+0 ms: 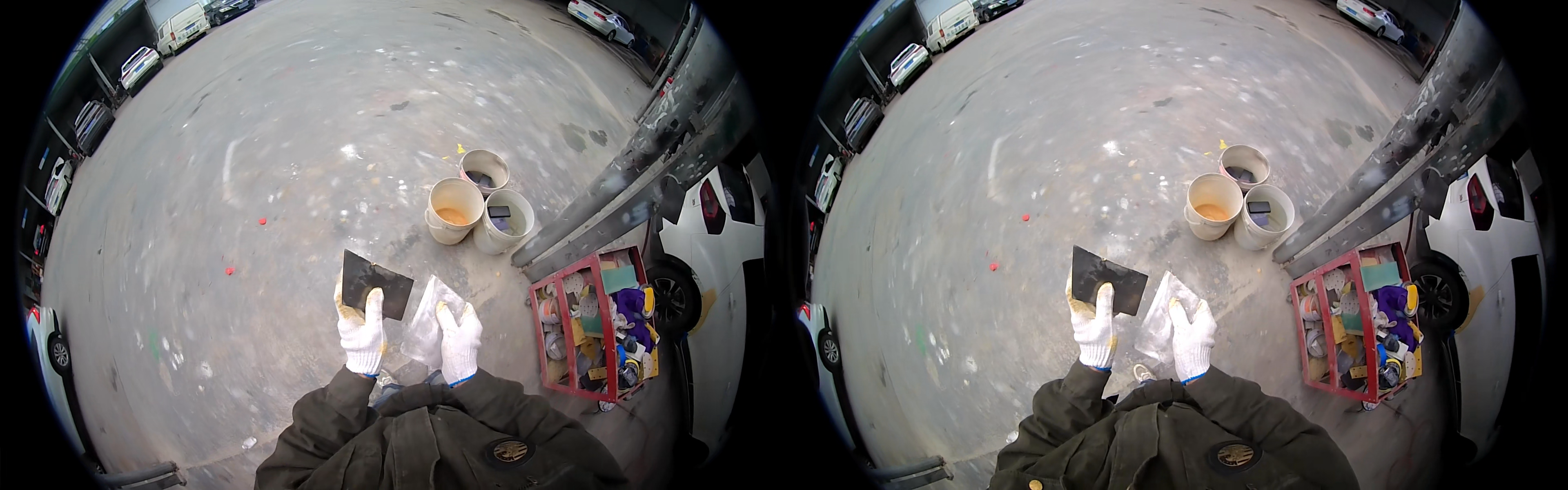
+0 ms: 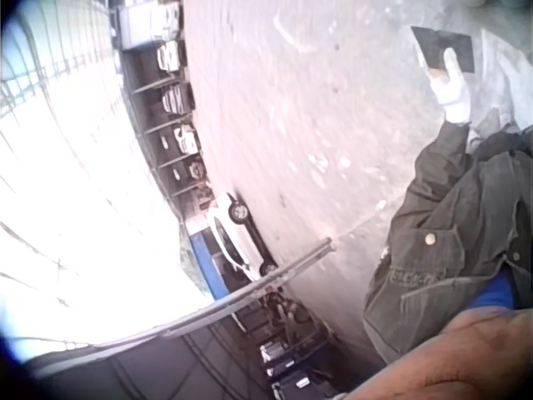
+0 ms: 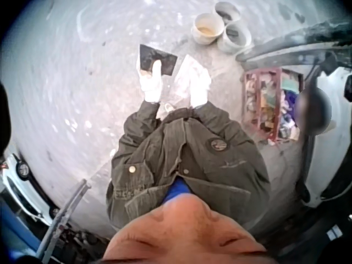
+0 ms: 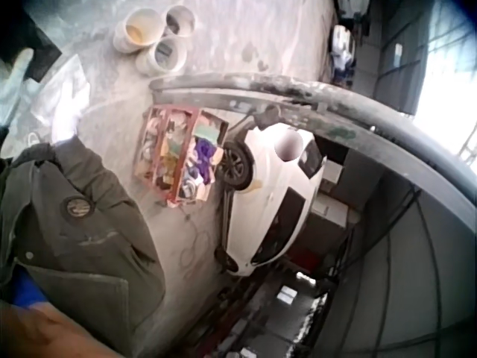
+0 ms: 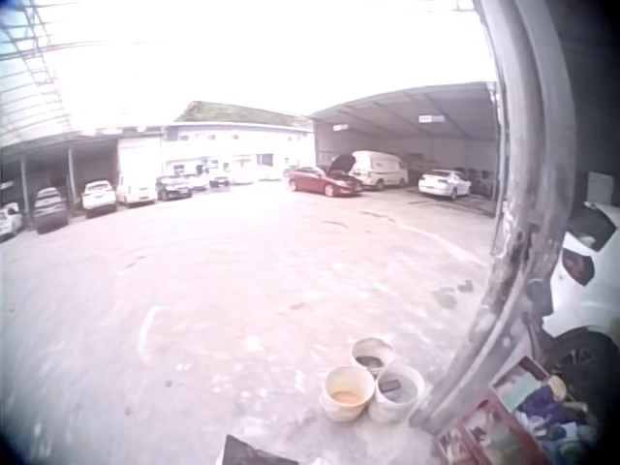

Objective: The person sits on the floor and uses a sanding block to sand a yellow filler patch on the rear quarter panel of a white car. They repeatedly apply and smooth the filler, then walk around the garage while holding the sanding block.

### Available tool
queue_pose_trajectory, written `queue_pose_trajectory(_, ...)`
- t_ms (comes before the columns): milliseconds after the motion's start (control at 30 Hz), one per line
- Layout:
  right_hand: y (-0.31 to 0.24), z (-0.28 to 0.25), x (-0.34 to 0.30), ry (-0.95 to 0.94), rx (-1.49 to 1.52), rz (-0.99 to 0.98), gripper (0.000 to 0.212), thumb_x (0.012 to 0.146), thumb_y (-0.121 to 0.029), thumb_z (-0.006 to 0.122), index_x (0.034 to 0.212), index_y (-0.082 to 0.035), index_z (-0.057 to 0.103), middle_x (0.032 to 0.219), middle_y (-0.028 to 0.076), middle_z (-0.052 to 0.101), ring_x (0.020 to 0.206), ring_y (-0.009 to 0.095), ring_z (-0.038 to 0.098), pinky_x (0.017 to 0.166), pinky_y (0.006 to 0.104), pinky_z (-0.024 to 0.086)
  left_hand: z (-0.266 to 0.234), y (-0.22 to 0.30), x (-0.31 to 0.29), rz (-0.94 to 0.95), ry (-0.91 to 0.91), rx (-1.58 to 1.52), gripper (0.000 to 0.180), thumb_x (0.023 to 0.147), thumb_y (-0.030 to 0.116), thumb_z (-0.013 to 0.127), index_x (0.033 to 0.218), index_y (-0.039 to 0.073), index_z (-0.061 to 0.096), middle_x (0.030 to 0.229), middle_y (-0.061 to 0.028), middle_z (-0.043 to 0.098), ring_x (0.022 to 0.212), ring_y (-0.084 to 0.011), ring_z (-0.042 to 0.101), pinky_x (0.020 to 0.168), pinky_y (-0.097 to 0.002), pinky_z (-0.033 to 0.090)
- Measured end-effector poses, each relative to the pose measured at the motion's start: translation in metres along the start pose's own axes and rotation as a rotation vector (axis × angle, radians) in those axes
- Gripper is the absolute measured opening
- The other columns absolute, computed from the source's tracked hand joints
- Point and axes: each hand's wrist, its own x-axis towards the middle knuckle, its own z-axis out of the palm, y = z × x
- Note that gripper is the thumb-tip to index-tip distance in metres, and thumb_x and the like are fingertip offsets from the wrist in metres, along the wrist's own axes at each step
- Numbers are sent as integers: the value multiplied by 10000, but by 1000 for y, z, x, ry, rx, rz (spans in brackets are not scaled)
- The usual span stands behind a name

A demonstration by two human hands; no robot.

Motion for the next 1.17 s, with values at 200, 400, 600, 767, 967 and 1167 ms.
queue_pose_trajectory(200, -7, -1, 5, -14, -73, 22, 244, 912, -152, 674, 1055, 36, 615, 993, 96, 674, 897, 141, 603, 803, 305, 493, 6, -1, -14, -243, -167, 171, 521, 852, 40, 751, 1318, 17, 518, 1195, -95, 640, 1011, -158, 622, 877, -306, 516)
queue_pose_trajectory(400, -5, 0, 3, -65, -195, -7, 276, 883, -189, 685, 1024, 39, 617, 960, 162, 684, 890, 207, 644, 791, 339, 505, 10, -2, -23, -240, -163, 160, 231, 887, 98, 730, 1084, -15, 688, 964, -63, 737, 825, -119, 662, 734, -279, 523)
queue_pose_trajectory(600, -13, 2, -6, -83, -390, -135, 246, 889, -188, 657, 1023, 14, 613, 888, 189, 685, 839, 283, 685, 746, 381, 521, -4, 5, -26, -125, -341, 469, 228, 866, 91, 712, 1071, -5, 689, 919, -123, 731, 794, -195, 676, 713, -312, 525)
queue_pose_trajectory(767, -12, 7, -5, -143, -468, -223, 238, 884, -191, 651, 1008, 8, 612, 857, 219, 674, 804, 347, 687, 712, 408, 528, -22, 19, -13, -157, -553, 663, 256, 874, 174, 687, 1053, -6, 657, 809, -227, 679, 699, -376, 675, 622, -377, 519)
queue_pose_trajectory(967, -16, 14, -4, -205, -491, -246, 200, 867, -158, 664, 961, 15, 629, 796, 169, 668, 730, 236, 660, 679, 363, 514, -35, 41, 5, -246, -770, 812, 226, 863, 77, 691, 1046, -49, 651, 834, -131, 714, 732, -113, 607, 683, -313, 523)
queue_pose_trajectory(1167, -32, 27, 27, -393, -466, -206, 277, 867, -203, 680, 1032, 14, 631, 896, 215, 708, 828, 325, 710, 727, 407, 536, -50, 15, 0, -534, -488, 183, 300, 891, 212, 737, 1146, 63, 683, 1005, -86, 704, 882, -153, 623, 804, -313, 511)
